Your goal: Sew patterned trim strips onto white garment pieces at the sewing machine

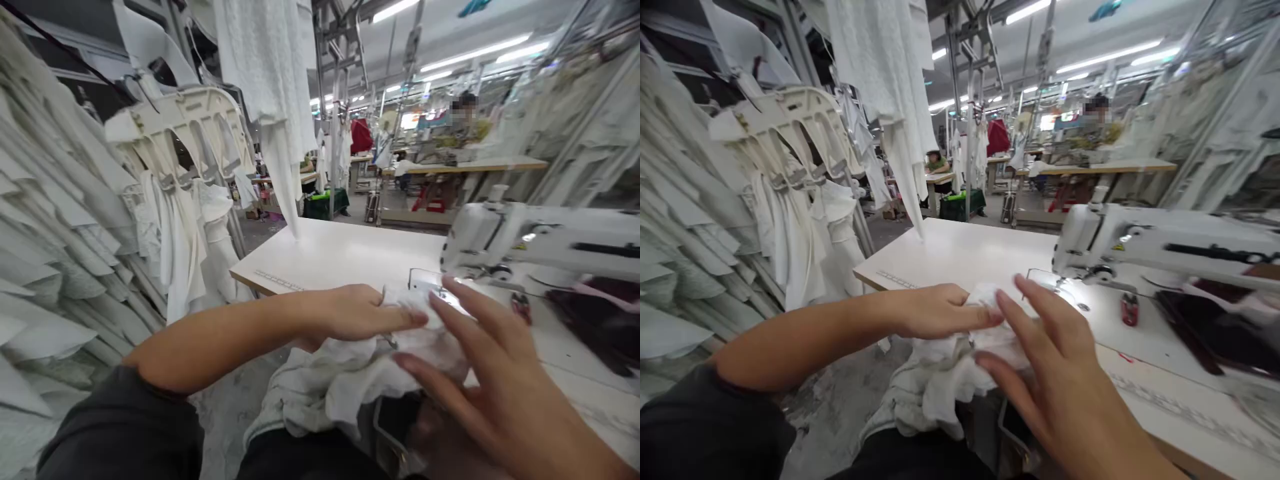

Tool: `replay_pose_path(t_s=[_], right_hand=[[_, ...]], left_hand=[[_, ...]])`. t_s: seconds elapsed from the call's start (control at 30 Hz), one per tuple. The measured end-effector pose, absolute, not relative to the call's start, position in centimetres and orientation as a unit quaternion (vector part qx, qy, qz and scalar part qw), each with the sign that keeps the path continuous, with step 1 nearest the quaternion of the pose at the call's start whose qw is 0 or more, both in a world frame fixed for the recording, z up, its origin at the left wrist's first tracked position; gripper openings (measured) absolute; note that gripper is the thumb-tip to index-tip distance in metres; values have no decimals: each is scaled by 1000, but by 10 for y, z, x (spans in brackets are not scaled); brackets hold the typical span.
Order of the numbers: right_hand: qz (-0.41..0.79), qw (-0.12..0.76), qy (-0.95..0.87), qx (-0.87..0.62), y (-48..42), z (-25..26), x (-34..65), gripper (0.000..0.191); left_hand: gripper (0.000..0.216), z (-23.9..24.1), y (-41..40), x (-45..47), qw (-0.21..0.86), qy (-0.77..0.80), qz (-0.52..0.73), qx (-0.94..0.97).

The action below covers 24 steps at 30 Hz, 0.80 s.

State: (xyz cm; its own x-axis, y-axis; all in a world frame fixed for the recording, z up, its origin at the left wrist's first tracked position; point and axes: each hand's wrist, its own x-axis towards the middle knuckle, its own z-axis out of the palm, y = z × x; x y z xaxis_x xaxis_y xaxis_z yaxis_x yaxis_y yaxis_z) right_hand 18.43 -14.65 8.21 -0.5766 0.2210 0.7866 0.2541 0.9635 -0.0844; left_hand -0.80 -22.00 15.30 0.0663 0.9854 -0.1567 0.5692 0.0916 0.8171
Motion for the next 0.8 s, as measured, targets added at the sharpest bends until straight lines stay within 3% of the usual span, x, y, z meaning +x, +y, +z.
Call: replay_pose_path(t_s=[0.17,0.33,0.53,0.67,0.8], right_hand=[[178,340,-888,-254,-132,88,180,29],[434,265,-787,-349,-126,90,190,43],[609,238,-695,-300,-126,86,191,32],[637,248,-682,-261,-128,77,190,24],[668,279,-631,-278,-128,71,190,32]], left_hand=[[57,134,-211,-28,542,566,314,535],[34,120,-217,-47,548,539,256,586],[32,98,-221,-39,380,613,345,601],[24,90,-224,-29,279,607,388,635],[30,63,-228,-25,238,634,266,686]])
